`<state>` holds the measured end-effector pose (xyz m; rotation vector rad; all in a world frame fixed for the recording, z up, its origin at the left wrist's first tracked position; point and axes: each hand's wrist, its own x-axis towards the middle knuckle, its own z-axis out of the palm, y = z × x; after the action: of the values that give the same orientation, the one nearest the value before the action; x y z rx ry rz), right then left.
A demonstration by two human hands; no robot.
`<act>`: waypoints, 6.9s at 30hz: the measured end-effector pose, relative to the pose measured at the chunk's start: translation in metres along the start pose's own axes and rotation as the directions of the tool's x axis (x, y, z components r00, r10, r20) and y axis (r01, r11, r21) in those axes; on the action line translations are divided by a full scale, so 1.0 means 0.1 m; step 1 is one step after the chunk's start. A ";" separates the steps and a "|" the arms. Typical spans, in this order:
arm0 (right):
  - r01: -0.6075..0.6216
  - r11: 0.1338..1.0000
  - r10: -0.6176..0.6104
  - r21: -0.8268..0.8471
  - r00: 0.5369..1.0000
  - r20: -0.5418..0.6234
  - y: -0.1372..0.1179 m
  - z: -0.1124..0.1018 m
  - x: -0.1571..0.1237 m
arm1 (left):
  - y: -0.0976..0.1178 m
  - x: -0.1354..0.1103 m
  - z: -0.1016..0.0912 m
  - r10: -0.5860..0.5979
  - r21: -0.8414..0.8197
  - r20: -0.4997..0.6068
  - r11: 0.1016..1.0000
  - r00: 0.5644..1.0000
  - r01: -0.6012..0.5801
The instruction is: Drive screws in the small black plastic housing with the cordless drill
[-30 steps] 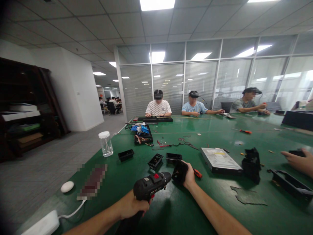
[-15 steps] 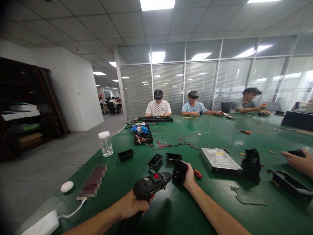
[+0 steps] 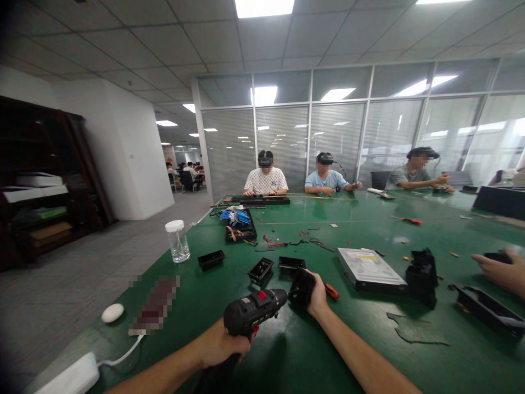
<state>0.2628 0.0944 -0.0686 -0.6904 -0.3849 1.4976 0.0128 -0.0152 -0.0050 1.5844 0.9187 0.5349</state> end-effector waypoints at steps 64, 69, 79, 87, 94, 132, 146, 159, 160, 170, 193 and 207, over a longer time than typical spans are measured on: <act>0.004 1.000 -0.004 0.027 1.000 -0.013 0.01 -0.03 0.03 | 0.00 0.01 0.01 0.010 -0.014 -0.007 1.000 1.000 -0.010; 0.013 1.000 -0.013 0.021 1.000 -0.018 0.01 -0.05 0.06 | -0.06 0.03 0.00 0.017 -0.004 -0.002 1.000 1.000 -0.017; 0.002 1.000 -0.002 0.009 1.000 -0.015 0.02 -0.03 0.04 | -0.03 0.01 0.00 0.021 -0.011 0.000 1.000 1.000 -0.021; 0.006 0.999 -0.006 0.034 1.000 -0.005 0.01 -0.02 0.02 | -0.04 0.01 0.00 0.013 -0.027 0.001 1.000 1.000 -0.013; 0.000 1.000 0.000 0.024 1.000 -0.004 0.02 -0.05 0.05 | -0.05 0.02 0.01 -0.013 -0.019 -0.022 1.000 1.000 0.013; 0.007 1.000 -0.007 -0.008 1.000 0.013 0.03 -0.07 0.08 | 0.02 -0.01 0.02 0.015 -0.012 0.004 1.000 1.000 -0.015; 0.016 1.000 -0.016 0.011 1.000 0.000 0.02 -0.05 0.06 | -0.03 0.01 -0.01 0.016 0.012 0.003 1.000 1.000 -0.016; -0.027 1.000 0.027 0.004 1.000 -0.007 0.01 -0.02 0.03 | -0.05 0.01 0.00 0.000 -0.014 -0.001 1.000 1.000 -0.001; -0.024 1.000 0.024 0.008 1.000 -0.013 0.01 -0.02 0.02 | -0.06 0.01 0.00 0.006 -0.013 0.001 1.000 1.000 -0.006; 0.004 1.000 -0.004 -0.002 1.000 -0.001 0.02 -0.02 0.03 | -0.01 0.01 0.00 -0.013 -0.030 0.008 0.999 1.000 0.014; 0.016 1.000 -0.016 0.006 1.000 -0.004 0.02 -0.03 0.04 | -0.05 0.02 0.00 0.005 -0.030 0.009 1.000 1.000 -0.004; 0.012 1.000 -0.011 -0.006 1.000 0.026 0.04 -0.06 0.07 | 0.03 -0.01 0.02 -0.018 -0.025 -0.016 1.000 1.000 0.017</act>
<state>0.2644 0.1002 -0.0772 -0.6735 -0.4125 1.4961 0.0145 -0.0170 -0.0023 1.5506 0.9344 0.5457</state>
